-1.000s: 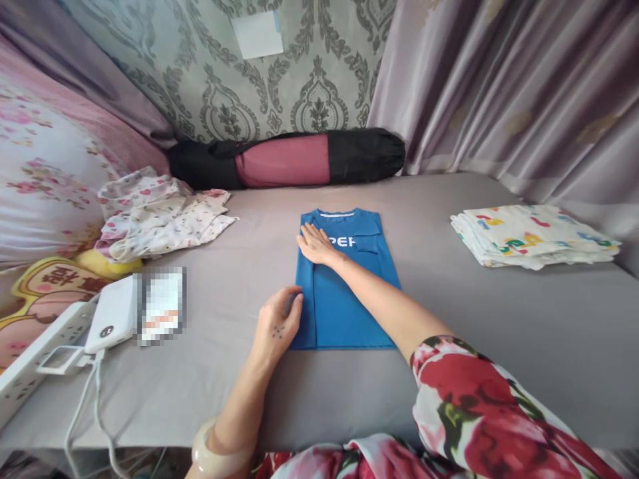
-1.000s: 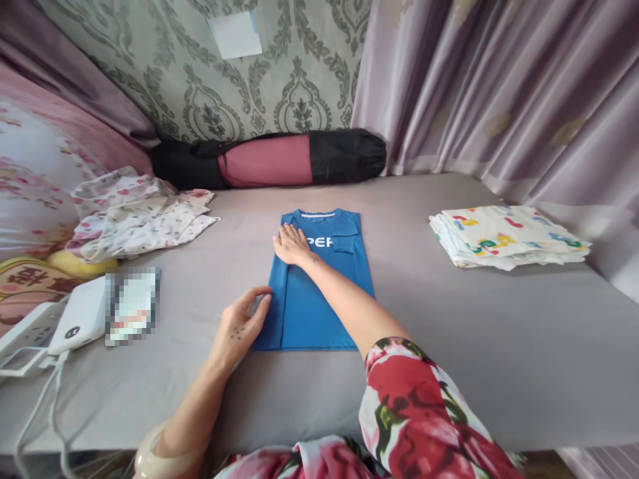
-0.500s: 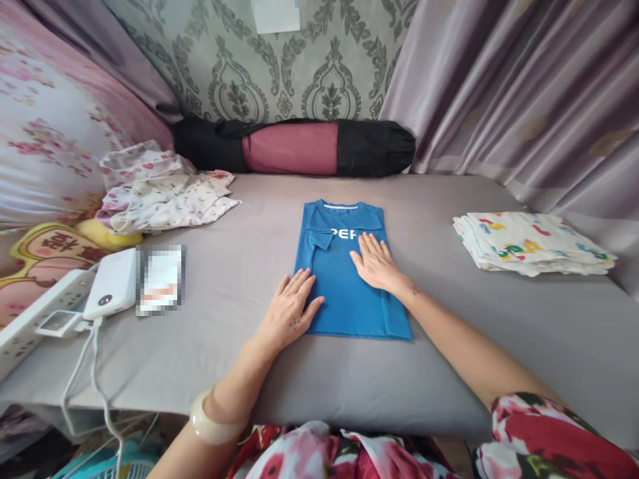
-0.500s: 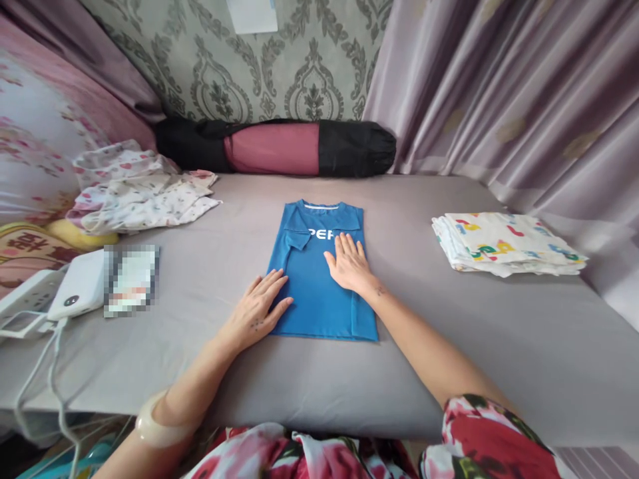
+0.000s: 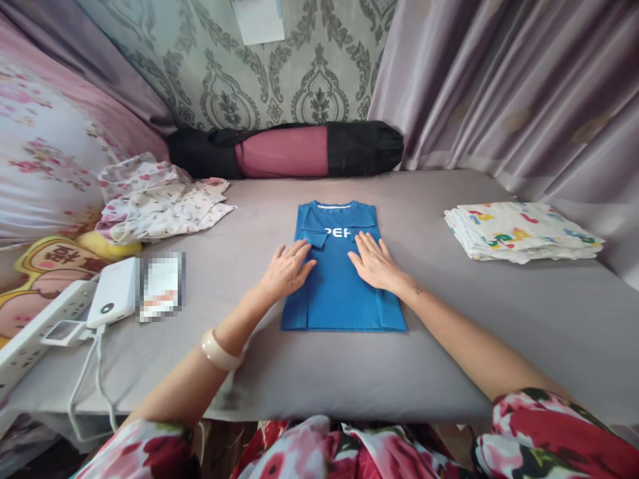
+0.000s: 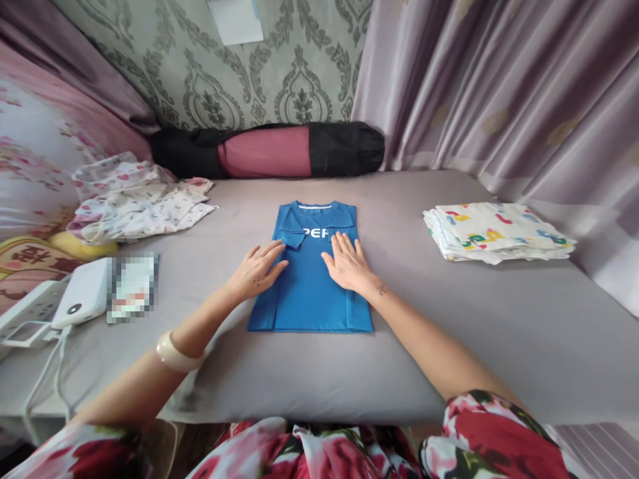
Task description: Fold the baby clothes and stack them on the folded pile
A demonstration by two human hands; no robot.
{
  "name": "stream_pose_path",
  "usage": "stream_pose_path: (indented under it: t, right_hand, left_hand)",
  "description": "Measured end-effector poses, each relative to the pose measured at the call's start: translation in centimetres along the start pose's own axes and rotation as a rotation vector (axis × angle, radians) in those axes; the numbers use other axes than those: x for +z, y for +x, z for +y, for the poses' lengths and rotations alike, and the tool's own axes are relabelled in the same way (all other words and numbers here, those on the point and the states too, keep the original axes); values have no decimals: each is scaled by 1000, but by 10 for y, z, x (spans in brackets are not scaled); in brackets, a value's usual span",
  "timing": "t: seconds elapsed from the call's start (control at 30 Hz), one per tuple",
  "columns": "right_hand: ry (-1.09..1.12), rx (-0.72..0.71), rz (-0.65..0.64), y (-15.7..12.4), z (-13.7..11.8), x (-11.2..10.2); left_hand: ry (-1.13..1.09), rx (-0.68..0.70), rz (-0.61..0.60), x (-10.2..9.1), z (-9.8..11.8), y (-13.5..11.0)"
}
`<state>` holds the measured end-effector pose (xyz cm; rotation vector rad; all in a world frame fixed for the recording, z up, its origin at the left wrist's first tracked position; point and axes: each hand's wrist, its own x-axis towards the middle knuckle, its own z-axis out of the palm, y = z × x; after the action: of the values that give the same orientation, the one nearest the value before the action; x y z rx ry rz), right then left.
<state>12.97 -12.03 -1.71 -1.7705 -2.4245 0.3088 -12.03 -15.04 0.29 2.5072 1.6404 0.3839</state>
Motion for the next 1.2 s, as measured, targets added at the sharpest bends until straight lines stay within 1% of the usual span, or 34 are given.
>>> stream_pose_path:
  t: [0.1,0.17,0.23,0.3,0.4,0.5,0.57,0.63,0.7,0.73,0.8,0.87,0.93,1.0,1.1,1.17,1.2]
  right_hand:
    - [-40,-35,38,-14,-6,2]
    - [-65,-45,62,-22,-9,6]
    - [-87,-47,85,-26,-12,10]
    - [-94,-45,108,-27,-13,15]
    - [-56,-50,130,-26,-12,18]
    - [101,-52,128,-23,-5,13]
    - [273,-15,174,-24,6,6]
    - [440,104,248,-32,21,-3]
    - [567,290,258,-44,35,-12]
    - [624,376,222,-52,40,-16]
    - [738,486,118,-68,44,-23]
    - [814,513,37,-81,41,-29]
    - [837,496,-15,-91,33,-35]
    - [843,495,-72,-98,25,-41]
    - [877,504,-195,-109,16,-47]
    - [877,470,-245,-116,13,-50]
    - [862,438,-249,-121,11,-52]
  left_hand:
    - [84,-19,-45,15,-6,20]
    - [115,-22,-55,28,-7,26]
    - [125,-18,-45,39,-7,28]
    - [126,-13,-32,47,-6,27]
    - [119,-12,-17,48,-5,26]
    - [89,-32,29,41,-3,18]
    - [47,-73,81,32,-4,6]
    - [-26,-143,125,21,-6,-13]
    - [-152,-233,125,7,-7,-35]
    - [-240,-299,82,0,-8,-45]
    - [-425,-451,-6,-10,-6,-63]
    - [-599,-556,-59,-17,-3,-74]
    - [-719,-608,-83,-20,3,-79]
    - [-788,-624,-109,-24,9,-81]
    - [-877,-591,-182,-32,19,-82]
    - [-921,-562,-242,-37,24,-85]
    - [-936,-552,-263,-39,26,-87]
